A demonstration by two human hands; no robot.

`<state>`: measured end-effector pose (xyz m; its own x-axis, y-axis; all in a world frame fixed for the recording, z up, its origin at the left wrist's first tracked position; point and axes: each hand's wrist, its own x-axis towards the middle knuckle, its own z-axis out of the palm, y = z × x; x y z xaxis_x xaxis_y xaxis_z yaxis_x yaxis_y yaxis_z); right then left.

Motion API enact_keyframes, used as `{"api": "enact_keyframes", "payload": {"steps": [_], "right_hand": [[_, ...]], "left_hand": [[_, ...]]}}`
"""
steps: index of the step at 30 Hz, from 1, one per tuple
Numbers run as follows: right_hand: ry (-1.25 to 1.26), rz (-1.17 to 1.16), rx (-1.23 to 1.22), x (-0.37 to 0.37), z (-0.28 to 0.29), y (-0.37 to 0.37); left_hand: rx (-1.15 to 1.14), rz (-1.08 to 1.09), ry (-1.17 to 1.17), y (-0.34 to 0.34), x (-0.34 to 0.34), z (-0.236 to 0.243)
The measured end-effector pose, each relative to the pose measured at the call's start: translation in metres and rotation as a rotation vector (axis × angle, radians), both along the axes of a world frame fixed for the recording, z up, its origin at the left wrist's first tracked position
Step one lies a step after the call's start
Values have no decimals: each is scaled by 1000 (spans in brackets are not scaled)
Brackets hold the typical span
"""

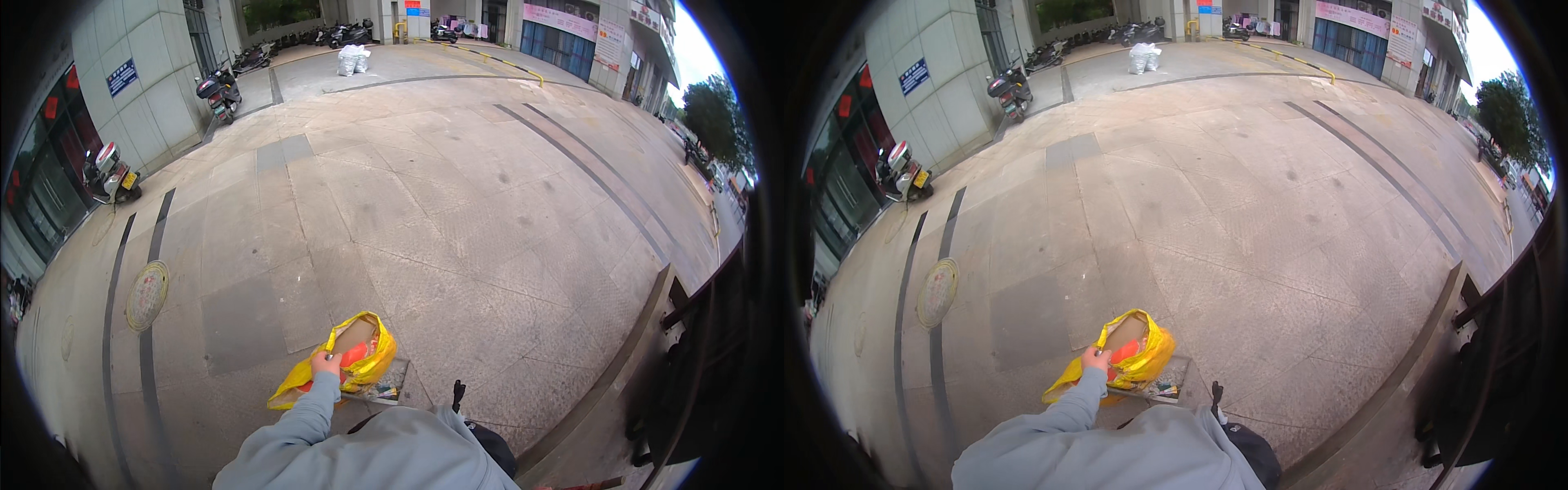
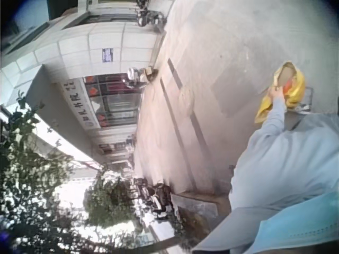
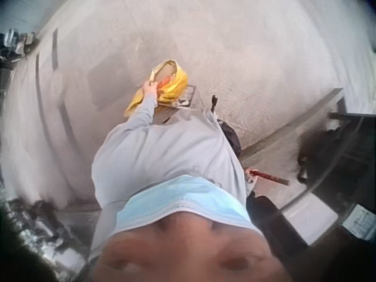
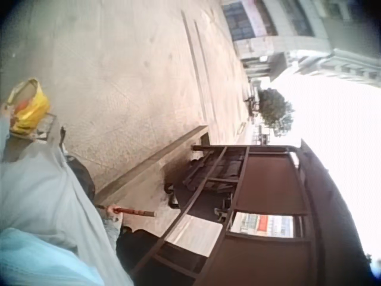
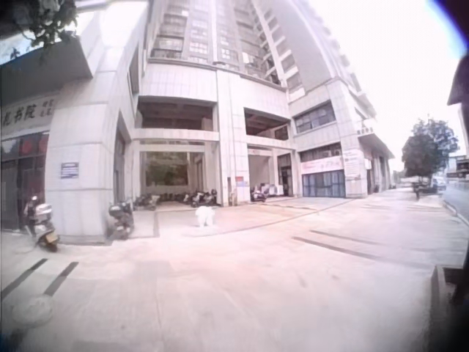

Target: The person sweeps debris on a paved sidewalk using a red broom and a dustpan. They gather the dirt into the dustpan and then empty the contents into a yellow plastic bag. Finally, they place the bag into a green public trash bin.

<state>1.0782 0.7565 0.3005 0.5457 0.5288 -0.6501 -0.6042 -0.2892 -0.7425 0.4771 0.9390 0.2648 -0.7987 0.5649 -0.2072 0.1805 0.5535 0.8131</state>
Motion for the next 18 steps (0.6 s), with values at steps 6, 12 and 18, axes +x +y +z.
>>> {"api": "enact_keyframes", "payload": {"steps": [6, 12, 18], "right_hand": [[-518, 358, 112, 103, -25, 127], [-371, 304, 101, 133, -9, 293], [-115, 154, 82, 158, -13, 446]], "left_hand": [[-36, 101, 13, 98, 85, 35], [-22, 113, 165, 222, 150, 13], [-92, 21, 68, 361, 238, 11]]}}
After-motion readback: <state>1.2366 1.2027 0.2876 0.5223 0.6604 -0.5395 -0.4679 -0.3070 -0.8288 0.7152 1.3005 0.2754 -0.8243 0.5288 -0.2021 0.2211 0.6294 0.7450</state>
